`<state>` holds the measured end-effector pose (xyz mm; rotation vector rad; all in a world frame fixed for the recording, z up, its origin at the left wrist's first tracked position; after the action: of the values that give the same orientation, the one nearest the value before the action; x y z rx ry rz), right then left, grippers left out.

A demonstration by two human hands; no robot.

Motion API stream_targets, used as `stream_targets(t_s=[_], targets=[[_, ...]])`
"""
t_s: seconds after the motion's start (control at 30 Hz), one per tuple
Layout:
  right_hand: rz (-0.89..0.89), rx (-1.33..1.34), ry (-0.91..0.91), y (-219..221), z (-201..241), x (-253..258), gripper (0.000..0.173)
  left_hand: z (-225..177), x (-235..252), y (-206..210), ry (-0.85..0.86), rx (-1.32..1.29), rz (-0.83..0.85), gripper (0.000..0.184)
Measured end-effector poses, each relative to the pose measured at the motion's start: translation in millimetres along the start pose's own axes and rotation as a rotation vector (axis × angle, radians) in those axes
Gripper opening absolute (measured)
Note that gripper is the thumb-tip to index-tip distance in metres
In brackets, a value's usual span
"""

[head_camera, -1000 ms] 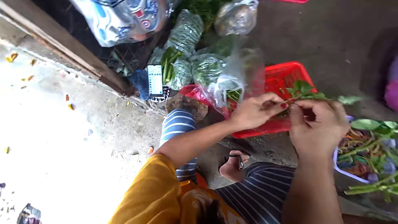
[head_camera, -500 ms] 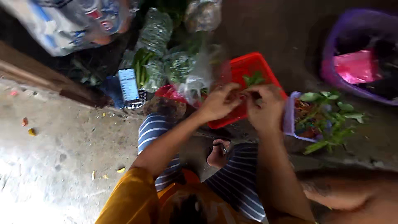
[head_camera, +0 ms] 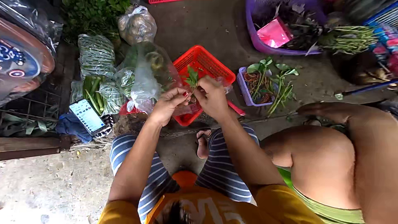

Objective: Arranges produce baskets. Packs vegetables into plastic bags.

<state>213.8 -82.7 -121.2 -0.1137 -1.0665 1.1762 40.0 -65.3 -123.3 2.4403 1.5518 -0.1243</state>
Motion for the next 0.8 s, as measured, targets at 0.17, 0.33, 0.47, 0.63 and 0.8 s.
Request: stream_targets(t_s=[0.17,0.33,0.47,0.63,0.8], targets=[[0.027,0.008,0.056,-3,2,1,0.006,3,1,6,0.029,0.049,0.012,0.017],[0.072,0.051,0.146,-11,-5,6,0.015,3,1,6,0.041,0.027,-0.008,0.013],[-0.159,0.045,0.157,-33,-3,8,0.022,0,0,3,0.065,0.082,-0.059,0.010],[-0.115,0.316,-0.071,-22,37,3,0.009,1,2,2,0.148,0.208,-0.115,0.018],[-0.050,0.155,0.097,-4,16,-1,0.012,1,1,1,0.223,0.270,-0.188,0.018]])
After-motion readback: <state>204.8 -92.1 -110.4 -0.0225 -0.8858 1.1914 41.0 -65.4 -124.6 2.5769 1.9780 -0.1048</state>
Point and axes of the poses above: each hand's wrist, its own x-axis towards the middle knuckle, its own y-axis out of the palm, z = x × y, the point moved 2 cm from there along x, towards the middle knuckle, and after that the axes turned 6 degrees about -z, right-handed, at the moved point
